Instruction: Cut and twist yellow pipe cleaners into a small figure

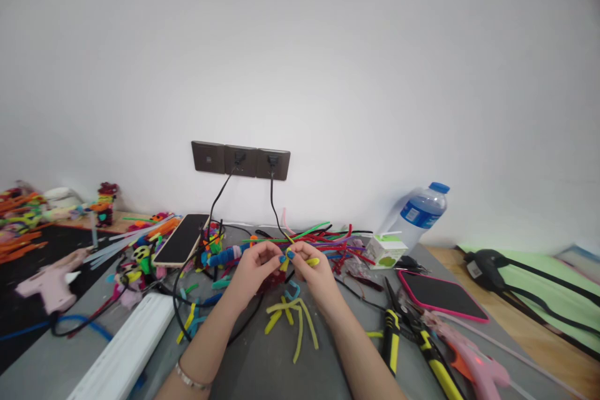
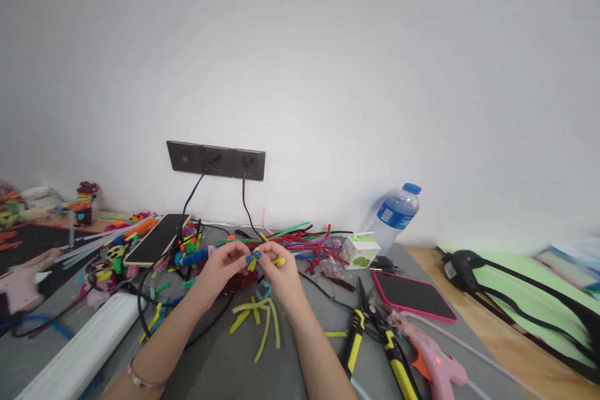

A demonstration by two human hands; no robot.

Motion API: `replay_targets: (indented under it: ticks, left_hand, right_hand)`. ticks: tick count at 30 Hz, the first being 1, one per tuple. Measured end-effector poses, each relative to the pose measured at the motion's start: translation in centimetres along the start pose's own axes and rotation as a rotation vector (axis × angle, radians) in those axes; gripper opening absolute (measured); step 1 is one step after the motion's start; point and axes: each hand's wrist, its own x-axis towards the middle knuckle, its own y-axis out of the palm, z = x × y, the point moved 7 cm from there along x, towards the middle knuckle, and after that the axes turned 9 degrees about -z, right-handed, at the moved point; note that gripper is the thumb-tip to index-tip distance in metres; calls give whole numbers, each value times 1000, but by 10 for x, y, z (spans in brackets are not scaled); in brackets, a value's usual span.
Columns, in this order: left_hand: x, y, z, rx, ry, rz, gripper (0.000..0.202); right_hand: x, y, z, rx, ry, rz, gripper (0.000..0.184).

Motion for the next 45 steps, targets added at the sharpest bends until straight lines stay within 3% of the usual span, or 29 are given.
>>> replay_targets:
  ticks: [11, 22, 28, 33, 36, 40, 45]
  left_hand:
    - [-8, 3, -15, 351, 263, -34, 6]
    - [-7, 5, -4, 225, 169, 11, 11]
    - [-1, -2, 1, 186, 156, -46, 13]
    - [-2, 0, -5, 277, 209, -43, 10]
    - [-3, 1, -4, 242, 166, -30, 13]
    - [-1, 4, 3, 177, 85, 32, 20]
    - [0, 2, 2, 256, 119, 33, 15]
  right_hand:
    - [-1, -2, 3, 11, -5, -26, 35]
    - [-7, 11, -1, 217, 110, 60, 35]
    - [-2, 9, -4, 211, 86, 48, 35]
    - [0, 3, -4, 76, 23, 15, 37]
    - [0, 0, -1, 50, 9, -15, 36]
    - [-3, 6, 1, 107, 15, 41, 35]
    - [-4, 10, 0, 150, -6, 88, 33]
